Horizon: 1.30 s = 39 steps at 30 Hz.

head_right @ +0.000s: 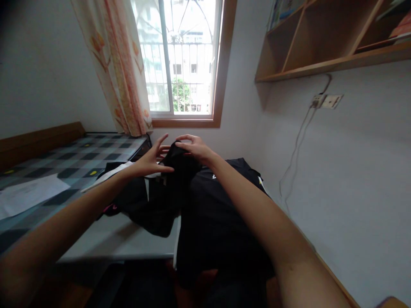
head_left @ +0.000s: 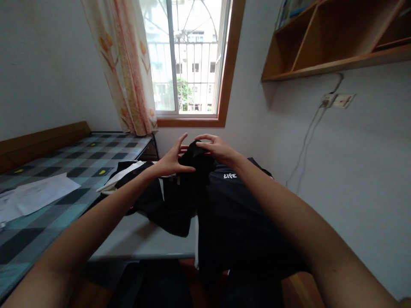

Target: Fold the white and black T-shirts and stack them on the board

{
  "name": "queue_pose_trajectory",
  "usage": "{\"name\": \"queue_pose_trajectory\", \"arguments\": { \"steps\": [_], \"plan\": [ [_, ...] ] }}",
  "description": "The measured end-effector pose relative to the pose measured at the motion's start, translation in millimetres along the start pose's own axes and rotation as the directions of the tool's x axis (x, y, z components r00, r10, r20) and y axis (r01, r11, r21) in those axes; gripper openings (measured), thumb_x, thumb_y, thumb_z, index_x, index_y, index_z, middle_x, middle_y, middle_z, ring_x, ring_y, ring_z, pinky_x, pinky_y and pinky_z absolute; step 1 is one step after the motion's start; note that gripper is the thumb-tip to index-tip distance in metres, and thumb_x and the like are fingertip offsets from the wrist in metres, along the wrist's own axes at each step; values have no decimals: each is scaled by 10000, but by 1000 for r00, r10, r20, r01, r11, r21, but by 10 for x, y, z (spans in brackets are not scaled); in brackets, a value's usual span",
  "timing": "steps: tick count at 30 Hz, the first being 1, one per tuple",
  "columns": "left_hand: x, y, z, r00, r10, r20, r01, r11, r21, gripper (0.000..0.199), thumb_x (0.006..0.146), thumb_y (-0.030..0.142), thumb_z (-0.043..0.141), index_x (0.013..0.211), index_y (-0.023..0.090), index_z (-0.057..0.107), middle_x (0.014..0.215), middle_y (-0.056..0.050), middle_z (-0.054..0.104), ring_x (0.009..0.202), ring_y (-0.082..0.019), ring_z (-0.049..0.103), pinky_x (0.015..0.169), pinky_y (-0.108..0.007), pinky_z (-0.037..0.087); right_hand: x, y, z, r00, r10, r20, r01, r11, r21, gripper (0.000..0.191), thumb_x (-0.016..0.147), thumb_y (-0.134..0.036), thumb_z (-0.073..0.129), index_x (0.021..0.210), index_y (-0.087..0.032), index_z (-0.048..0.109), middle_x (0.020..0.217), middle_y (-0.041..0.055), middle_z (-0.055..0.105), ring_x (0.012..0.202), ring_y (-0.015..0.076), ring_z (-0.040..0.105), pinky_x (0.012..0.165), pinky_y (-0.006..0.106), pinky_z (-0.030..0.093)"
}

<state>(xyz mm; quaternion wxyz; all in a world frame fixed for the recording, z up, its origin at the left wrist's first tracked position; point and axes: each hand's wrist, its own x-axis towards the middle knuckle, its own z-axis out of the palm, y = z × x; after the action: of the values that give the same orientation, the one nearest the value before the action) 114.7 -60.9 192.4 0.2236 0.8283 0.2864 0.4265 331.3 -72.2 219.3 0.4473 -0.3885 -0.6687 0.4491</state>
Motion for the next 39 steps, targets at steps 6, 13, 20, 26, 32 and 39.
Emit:
{"name": "queue_pose_trajectory", "arguments": {
  "steps": [6, 13, 20, 26, 32, 39],
  "plan": [
    [-88, -306, -310, 898, -320, -302, 280, 945, -169, 469, 629, 465, 747, 940, 129, 641, 896, -57, 692, 919, -251, 637, 800, -334, 520, 23, 356, 146, 996, -90, 25, 88, 993, 73, 479, 797, -339, 694, 1241, -232, 550, 1086, 74, 676, 948, 164, 637, 823, 329, 537],
    [-598, -547, -1375, 528, -699, -482, 406, 707, -579, 212, 782, 181, 582, 994, 183, 575, 876, 16, 673, 896, -150, 617, 792, -281, 520, -26, 1338, 206, 995, 4, 98, 24, 960, -277, 584, 724, -210, 740, 1282, -178, 570, 1137, 123, 640, 979, 184, 629, 878, 367, 524],
    [-812, -485, -1612, 649, -370, -665, 548, 833, 72, 475, 656, 293, 690, 1094, 135, 595, 1159, -91, 629, 1041, -209, 591, 941, -367, 474, 175, 1460, 744, 970, -4, 244, 157, 774, -613, 228, 740, -240, 705, 955, -166, 710, 857, 53, 688, 844, 192, 626, 783, 318, 487],
    [-679, -566, -906, 911, -361, 197, 293, 906, 306, 838, 565, 482, 774, 1329, 248, 522, 1381, -92, 534, 1272, -297, 482, 1061, -431, 379, 289, 1031, 857, 939, -229, 257, 344, 641, -686, 177, 828, -280, 576, 941, -180, 669, 875, 41, 666, 847, 179, 569, 772, 281, 399],
    [-521, -623, -793, 835, -399, 379, 327, 914, 241, 858, 461, 407, 821, 1276, 254, 603, 1074, -67, 705, 999, -296, 645, 863, -364, 510, 217, 640, 755, 917, -283, 280, 396, 725, -563, 224, 841, -376, 564, 936, -182, 623, 745, -22, 568, 670, 116, 485, 641, 223, 338],
    [-536, -302, -1148, 768, -511, 386, 414, 856, 310, 323, 536, 466, 756, 722, 206, 709, 678, 5, 646, 677, -200, 596, 584, -246, 463, 189, 603, 682, 907, -70, 415, 297, 805, -514, 416, 786, -541, 607, 631, -156, 577, 583, -48, 443, 575, 90, 403, 557, 228, 285]
  ]
}}
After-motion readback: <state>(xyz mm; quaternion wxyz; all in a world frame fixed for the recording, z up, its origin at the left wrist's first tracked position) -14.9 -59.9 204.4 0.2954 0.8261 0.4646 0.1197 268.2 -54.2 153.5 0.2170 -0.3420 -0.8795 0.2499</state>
